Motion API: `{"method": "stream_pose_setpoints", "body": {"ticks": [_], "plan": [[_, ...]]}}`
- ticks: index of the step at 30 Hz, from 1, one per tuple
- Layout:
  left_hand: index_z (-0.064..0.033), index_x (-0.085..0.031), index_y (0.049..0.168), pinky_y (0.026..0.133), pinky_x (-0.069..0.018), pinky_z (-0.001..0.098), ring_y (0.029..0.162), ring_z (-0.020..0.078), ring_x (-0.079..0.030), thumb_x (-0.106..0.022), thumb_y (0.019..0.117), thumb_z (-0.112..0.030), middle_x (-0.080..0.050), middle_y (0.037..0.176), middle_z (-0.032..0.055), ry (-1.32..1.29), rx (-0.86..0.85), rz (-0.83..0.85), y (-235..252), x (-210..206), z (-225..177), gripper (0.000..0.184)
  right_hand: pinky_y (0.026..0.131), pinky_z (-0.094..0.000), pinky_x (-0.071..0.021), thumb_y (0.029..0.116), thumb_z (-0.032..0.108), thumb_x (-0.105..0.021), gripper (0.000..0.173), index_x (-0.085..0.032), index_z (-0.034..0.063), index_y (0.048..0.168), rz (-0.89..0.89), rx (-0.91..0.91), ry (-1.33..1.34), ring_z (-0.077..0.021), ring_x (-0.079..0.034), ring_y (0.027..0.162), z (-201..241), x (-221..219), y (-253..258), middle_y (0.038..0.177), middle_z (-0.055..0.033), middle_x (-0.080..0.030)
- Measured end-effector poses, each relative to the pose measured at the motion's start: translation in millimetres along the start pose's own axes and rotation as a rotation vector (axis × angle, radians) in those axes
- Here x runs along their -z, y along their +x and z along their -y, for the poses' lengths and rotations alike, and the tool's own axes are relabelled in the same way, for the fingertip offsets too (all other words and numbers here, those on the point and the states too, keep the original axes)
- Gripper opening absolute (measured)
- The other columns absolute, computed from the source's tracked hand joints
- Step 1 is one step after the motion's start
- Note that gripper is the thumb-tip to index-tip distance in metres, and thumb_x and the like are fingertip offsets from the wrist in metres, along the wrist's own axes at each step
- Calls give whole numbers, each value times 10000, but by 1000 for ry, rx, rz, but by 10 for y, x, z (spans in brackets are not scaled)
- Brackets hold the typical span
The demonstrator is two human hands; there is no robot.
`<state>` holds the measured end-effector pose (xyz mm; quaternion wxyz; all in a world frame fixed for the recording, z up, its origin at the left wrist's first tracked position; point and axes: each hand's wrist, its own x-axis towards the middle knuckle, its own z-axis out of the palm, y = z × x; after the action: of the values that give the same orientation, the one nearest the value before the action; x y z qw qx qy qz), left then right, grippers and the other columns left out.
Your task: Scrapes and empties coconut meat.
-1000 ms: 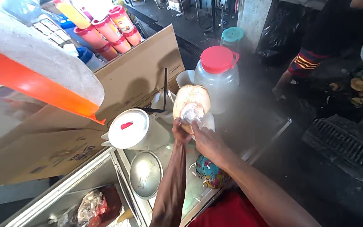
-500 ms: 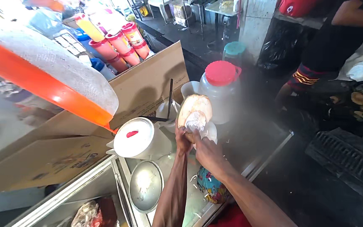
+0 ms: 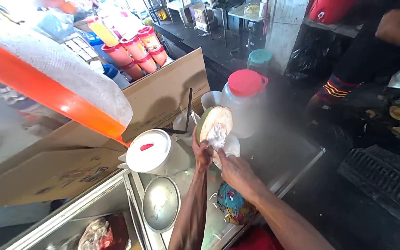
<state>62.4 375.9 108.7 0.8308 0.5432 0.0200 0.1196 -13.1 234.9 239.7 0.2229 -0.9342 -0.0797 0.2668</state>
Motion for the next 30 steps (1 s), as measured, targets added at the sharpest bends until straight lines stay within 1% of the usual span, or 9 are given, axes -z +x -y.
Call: {"method": "stream_pose_setpoints", "body": {"ticks": [3, 7, 9, 12, 14, 18, 22, 25, 30], "plan": [[-138, -250, 1585, 835, -606, 391, 1027, 151, -676, -789, 704, -363, -627, 1265, 85, -25, 61, -27, 11, -16, 62, 1057, 866, -579, -559, 1023, 132, -507, 514, -433, 149, 1531, 3, -19, 43, -402, -677, 1091, -65, 152, 31, 1178, -205, -684], [-125, -177, 1580, 847, -599, 412, 1040, 176, -670, -651, 782, -279, -608, 1264, 117, -120, 92, -112, -76, -192, 19, 941, 930, -551, -553, 1075, 202, -420, 568, -296, 232, 1629, -167, -65, 251, -369, -662, 1150, -22, 151, 215, 1274, -182, -659], [-96, -151, 1580, 867, -592, 387, 1051, 152, -662, -681, 767, -302, -598, 1276, 113, -108, 51, -112, -100, -202, 25, 992, 921, -567, -556, 1061, 186, -464, 581, -308, 194, 1620, -178, -77, 275, -388, -665, 1138, 53, 58, 274, 1265, -202, -657], [-50, -175, 1582, 916, -574, 350, 1106, 115, -641, -777, 684, -424, -572, 1347, 101, 27, -25, -39, -70, -129, -3, 1144, 878, -546, -569, 1049, 153, -482, 566, -344, 117, 1597, -108, -55, 163, -393, -677, 1098, 107, -8, 182, 1209, -216, -665], [-53, -246, 1580, 907, -575, 334, 1109, 109, -642, -787, 674, -418, -582, 1361, 94, 128, -43, 10, -70, -71, 5, 1117, 875, -560, -562, 1027, 113, -497, 506, -416, 66, 1524, -4, -17, 96, -403, -672, 1105, 42, 83, 76, 1200, -225, -665], [-107, -318, 1569, 891, -591, 401, 1107, 175, -654, -797, 707, -362, -600, 1342, 119, 119, -66, -29, 1, -26, 108, 1018, 896, -595, -545, 1016, 127, -522, 419, -522, 100, 1434, 121, -14, 51, -405, -646, 1157, -88, 255, -1, 1244, -213, -651], [-118, -284, 1584, 895, -584, 394, 1101, 169, -649, -758, 731, -356, -595, 1339, 117, 107, -79, -58, -5, -76, 102, 1004, 886, -567, -561, 1038, 129, -470, 537, -381, 152, 1567, -88, -56, 103, -398, -674, 1114, -35, 254, 152, 1204, -207, -679], [-74, -311, 1574, 941, -557, 336, 1154, 139, -626, -749, 717, -304, -576, 1383, 128, 279, -111, -87, -95, -193, -29, 990, 896, -554, -560, 1058, 143, -452, 567, -316, 112, 1608, -106, -96, 119, -402, -662, 1133, 50, 99, 258, 1233, -229, -655], [-56, -367, 1551, 988, -542, 339, 1204, 152, -613, -786, 701, -295, -571, 1410, 140, 369, -191, -87, -157, -127, 72, 977, 923, -591, -538, 1022, 139, -510, 362, -549, 33, 1366, 150, -24, 203, -387, -651, 1150, -110, 182, 228, 1248, -221, -646]]}}
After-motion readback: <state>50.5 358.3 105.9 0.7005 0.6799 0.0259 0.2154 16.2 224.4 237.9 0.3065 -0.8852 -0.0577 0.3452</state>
